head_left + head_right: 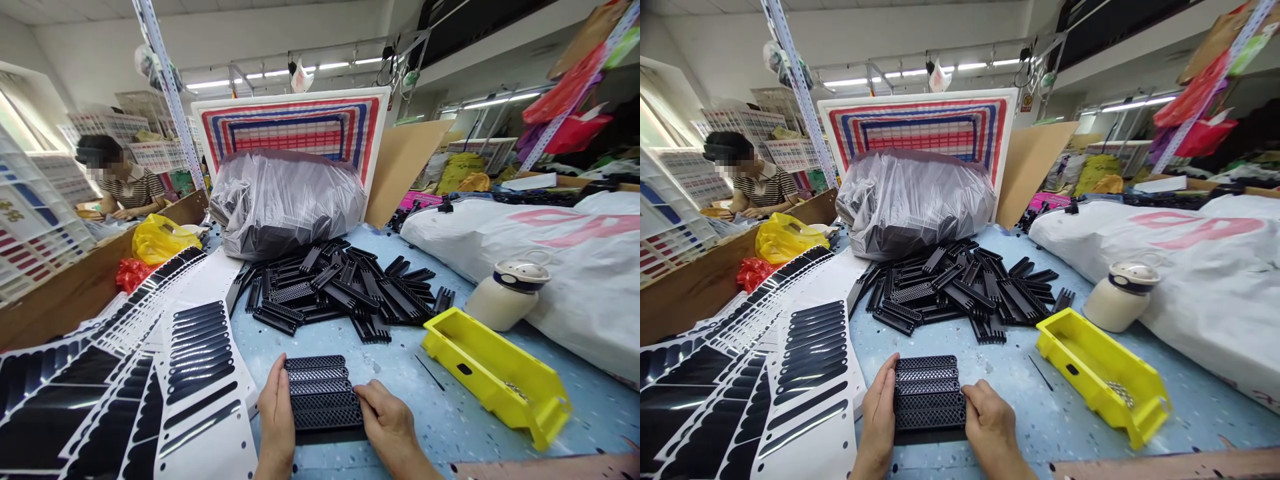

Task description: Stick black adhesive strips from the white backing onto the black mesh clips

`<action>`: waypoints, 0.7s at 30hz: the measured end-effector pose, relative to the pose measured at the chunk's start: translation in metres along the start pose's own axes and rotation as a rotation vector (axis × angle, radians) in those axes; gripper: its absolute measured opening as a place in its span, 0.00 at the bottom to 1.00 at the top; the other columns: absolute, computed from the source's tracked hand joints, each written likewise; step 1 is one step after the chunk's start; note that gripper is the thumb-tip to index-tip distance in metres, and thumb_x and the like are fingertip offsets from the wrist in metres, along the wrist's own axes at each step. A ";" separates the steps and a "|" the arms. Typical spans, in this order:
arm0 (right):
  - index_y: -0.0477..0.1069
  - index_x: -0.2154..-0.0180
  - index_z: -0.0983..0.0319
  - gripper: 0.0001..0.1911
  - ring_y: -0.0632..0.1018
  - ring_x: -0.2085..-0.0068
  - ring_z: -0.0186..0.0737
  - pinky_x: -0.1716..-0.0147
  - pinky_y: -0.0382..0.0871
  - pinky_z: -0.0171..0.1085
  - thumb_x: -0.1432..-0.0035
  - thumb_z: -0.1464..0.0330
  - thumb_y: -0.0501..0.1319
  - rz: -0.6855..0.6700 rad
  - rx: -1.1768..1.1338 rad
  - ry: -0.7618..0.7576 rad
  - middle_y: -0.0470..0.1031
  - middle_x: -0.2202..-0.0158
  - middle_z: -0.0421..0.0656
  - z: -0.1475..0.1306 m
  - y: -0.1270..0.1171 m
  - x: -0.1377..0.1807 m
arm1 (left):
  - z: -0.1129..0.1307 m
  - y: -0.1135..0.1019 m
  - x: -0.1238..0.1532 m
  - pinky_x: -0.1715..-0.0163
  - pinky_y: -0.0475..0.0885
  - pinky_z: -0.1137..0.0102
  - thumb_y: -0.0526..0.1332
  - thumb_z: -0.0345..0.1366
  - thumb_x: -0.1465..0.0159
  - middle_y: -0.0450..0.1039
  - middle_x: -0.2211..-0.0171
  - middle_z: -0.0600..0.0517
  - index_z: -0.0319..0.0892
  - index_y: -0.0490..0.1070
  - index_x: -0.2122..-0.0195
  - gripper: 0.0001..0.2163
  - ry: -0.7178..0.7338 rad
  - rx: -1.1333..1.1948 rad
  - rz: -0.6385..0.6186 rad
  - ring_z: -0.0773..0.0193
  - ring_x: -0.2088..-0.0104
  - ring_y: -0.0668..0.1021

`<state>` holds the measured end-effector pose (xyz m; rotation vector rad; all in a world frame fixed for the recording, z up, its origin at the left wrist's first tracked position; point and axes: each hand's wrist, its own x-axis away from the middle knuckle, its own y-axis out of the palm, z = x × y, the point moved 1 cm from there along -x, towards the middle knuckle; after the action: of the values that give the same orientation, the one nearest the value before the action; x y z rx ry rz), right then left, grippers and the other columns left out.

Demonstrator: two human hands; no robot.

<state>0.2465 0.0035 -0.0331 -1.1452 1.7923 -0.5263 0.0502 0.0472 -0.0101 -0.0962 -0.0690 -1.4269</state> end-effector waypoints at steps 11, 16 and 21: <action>0.81 0.67 0.61 0.20 0.83 0.66 0.49 0.65 0.74 0.42 0.42 0.66 0.50 -0.053 -0.036 0.144 0.83 0.69 0.51 0.024 0.009 -0.019 | 0.002 -0.001 0.000 0.32 0.56 0.58 0.51 0.42 0.29 0.67 0.36 0.46 0.40 0.69 0.40 0.21 -0.021 0.032 0.011 0.54 0.34 0.65; 0.81 0.63 0.60 0.21 0.82 0.66 0.47 0.64 0.73 0.41 0.42 0.69 0.49 -0.107 -0.035 0.120 0.83 0.68 0.48 0.014 0.014 -0.026 | 0.002 -0.001 -0.001 0.32 0.53 0.59 0.52 0.42 0.30 0.66 0.35 0.46 0.39 0.68 0.39 0.22 0.026 0.003 -0.050 0.55 0.33 0.64; 0.81 0.64 0.60 0.20 0.81 0.67 0.45 0.65 0.73 0.39 0.42 0.69 0.50 -0.140 -0.056 0.105 0.82 0.69 0.47 0.004 0.005 -0.025 | -0.005 -0.003 -0.005 0.32 0.53 0.60 0.53 0.44 0.31 0.66 0.35 0.47 0.41 0.69 0.39 0.22 0.040 -0.015 -0.075 0.55 0.34 0.64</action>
<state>0.2514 0.0282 -0.0266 -1.3091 1.8352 -0.6323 0.0466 0.0511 -0.0152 -0.0782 -0.0290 -1.5035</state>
